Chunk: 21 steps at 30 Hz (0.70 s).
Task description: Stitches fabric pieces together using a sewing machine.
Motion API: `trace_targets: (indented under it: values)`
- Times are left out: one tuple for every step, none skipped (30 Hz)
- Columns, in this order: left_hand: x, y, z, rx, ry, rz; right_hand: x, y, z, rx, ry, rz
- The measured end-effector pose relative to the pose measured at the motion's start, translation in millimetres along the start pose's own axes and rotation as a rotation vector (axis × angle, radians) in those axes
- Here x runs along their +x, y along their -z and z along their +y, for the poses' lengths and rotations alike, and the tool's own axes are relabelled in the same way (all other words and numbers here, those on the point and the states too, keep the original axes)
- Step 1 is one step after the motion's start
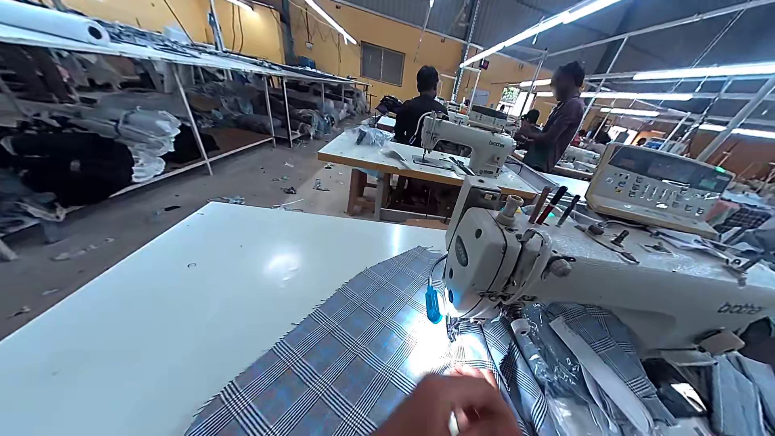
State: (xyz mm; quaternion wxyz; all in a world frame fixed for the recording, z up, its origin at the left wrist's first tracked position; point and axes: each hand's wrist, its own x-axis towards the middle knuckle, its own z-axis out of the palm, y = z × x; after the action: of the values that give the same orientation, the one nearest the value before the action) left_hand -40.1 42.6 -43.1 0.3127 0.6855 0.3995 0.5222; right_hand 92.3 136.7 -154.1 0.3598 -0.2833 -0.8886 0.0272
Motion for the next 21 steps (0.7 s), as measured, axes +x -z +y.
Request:
trace_targets:
  values:
    - [5, 7, -26, 0.101, 0.113, 0.064, 1, 1, -1, -0.006, -0.014, -0.011]
    - [10, 13, -47, 0.149, 0.208, 0.11, 3, 4, -4, 0.001, -0.046, -0.035]
    - [14, 20, -60, 0.167, 0.311, 0.129, 4, 6, -3, 0.027, -0.075, -0.049]
    - [18, 24, -69, 0.171, 0.398, 0.142, 3, 5, -1, 0.05, -0.088, -0.032]
    - [21, 25, -76, 0.179, 0.449, 0.155, 3, 3, 2, 0.084, -0.104, -0.001]
    - [24, 24, -80, 0.189, 0.475, 0.155, 2, 2, 5, 0.128, -0.136, 0.029]
    - [26, 22, -83, 0.197, 0.474, 0.143, 2, 3, 7, 0.18, -0.191, 0.049]
    - [27, 20, -87, 0.203, 0.454, 0.124, 2, 6, 8, 0.24, -0.259, 0.059]
    - [28, 19, -91, 0.215, 0.422, 0.104, 3, 8, 10, 0.306, -0.334, 0.058]
    - [27, 17, -96, 0.23, 0.392, 0.093, 4, 11, 11, 0.386, -0.406, 0.05]
    - [26, 16, -103, 0.241, 0.361, 0.101, 5, 13, 12, 0.466, -0.474, 0.047]
    - [23, 14, -111, 0.255, 0.32, 0.126, 6, 15, 11, 0.54, -0.532, 0.051]
    - [21, 13, -118, 0.274, 0.278, 0.151, 8, 16, 11, 0.597, -0.576, 0.059]
    - [20, 12, -123, 0.291, 0.244, 0.157, 9, 17, 11, 0.636, -0.609, 0.064]
    - [19, 11, -125, 0.312, 0.209, 0.149, 11, 18, 11, 0.659, -0.632, 0.064]
    - [18, 9, -127, 0.347, 0.154, 0.147, 11, 19, 10, 0.67, -0.651, 0.06]
    - [17, 7, -130, 0.391, 0.091, 0.154, 12, 20, 10, 0.676, -0.666, 0.054]
    - [17, 5, -130, 0.419, 0.051, 0.151, 12, 21, 9, 0.68, -0.679, 0.047]
    - [17, 5, -130, 0.434, 0.034, 0.142, 13, 21, 9, 0.68, -0.685, 0.042]
    - [17, 4, -129, 0.447, 0.021, 0.142, 14, 21, 9, 0.678, -0.688, 0.039]
    - [18, 4, -129, 0.454, 0.014, 0.142, 14, 21, 8, 0.676, -0.689, 0.037]
